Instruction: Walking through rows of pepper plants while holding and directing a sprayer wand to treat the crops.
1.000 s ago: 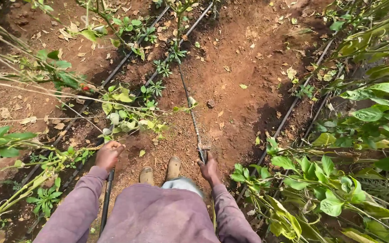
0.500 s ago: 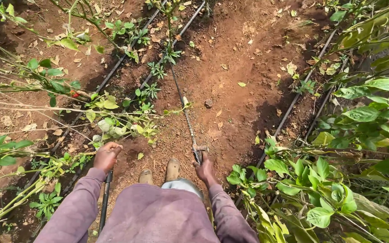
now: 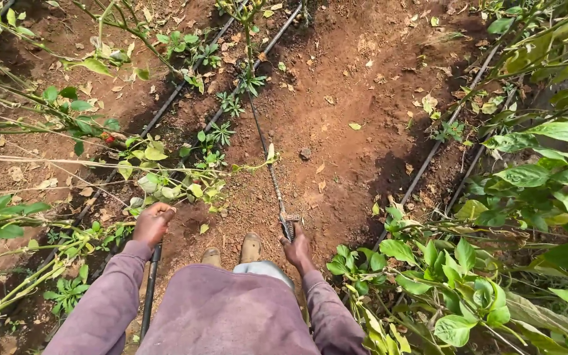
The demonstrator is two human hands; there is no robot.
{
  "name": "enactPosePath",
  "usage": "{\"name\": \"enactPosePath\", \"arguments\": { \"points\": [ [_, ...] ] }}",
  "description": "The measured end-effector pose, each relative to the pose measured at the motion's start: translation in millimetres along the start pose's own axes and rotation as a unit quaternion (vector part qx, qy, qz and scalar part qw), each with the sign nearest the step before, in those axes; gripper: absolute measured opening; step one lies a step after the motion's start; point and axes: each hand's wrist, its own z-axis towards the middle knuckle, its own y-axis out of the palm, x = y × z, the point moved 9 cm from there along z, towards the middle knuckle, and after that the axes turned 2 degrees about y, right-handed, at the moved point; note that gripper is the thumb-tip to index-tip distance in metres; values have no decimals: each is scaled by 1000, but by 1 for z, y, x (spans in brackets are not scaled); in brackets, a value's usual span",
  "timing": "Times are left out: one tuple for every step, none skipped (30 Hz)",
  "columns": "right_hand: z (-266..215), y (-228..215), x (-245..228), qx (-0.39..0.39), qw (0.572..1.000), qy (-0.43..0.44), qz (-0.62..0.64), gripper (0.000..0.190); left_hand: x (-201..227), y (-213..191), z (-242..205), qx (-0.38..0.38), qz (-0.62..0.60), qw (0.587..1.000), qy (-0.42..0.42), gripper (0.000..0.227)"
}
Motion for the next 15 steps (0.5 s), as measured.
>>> {"name": "enactPosePath", "arguments": {
  "points": [
    [-10, -4, -9, -7, 1000, 3, -12, 58, 3, 1, 1, 4, -3, 1000, 1, 13],
    [-1, -6, -3, -7, 1000, 2, -10, 58, 4, 3, 4, 4, -2, 1000, 3, 13],
    [7, -8, 3, -4, 1000, 2, -15, 57, 6, 6, 9, 0, 3, 1000, 6, 12],
    [16, -10, 10, 0, 1000, 2, -21, 57, 7, 9, 13, -3, 9, 1000, 9, 11],
    [19, -11, 12, 1, 1000, 4, -17, 57, 13, 13, 12, -6, 12, 1000, 10, 11],
    [23, -13, 13, 1, 1000, 6, -27, 57, 19, 16, 11, -5, 17, 1000, 13, 12],
    [27, -14, 17, 2, 999, 9, -37, 57, 24, 21, 11, -6, 22, 1000, 16, 12],
    [12, -18, 9, 3, 999, 13, -34, 57, 27, 22, 11, -10, 25, 999, 17, 12],
    [-1, -24, 0, 4, 999, 14, -29, 57, 30, 23, 11, -18, 20, 1000, 15, 14],
    [-15, -29, -10, 5, 1000, 16, -25, 56, 32, 24, 12, -27, 15, 999, 14, 15],
    [-8, -29, -4, 5, 1000, 16, -25, 56, 43, 24, 6, -27, 14, 999, 14, 15],
    [-1, -29, 2, 6, 1000, 15, -14, 61, 55, 25, 1, -38, -9, 999, 18, 15],
    [6, -29, 8, 8, 1000, 14, -4, 65, 67, 26, -4, -48, -32, 998, 22, 16],
    [11, -30, 9, 9, 1000, 15, -4, 65, 94, 26, -20, -49, -33, 998, 22, 16],
    [15, -32, 11, 7, 1000, 14, 1, 61, 121, 31, -37, -76, -77, 994, 23, 13]
  ]
}}
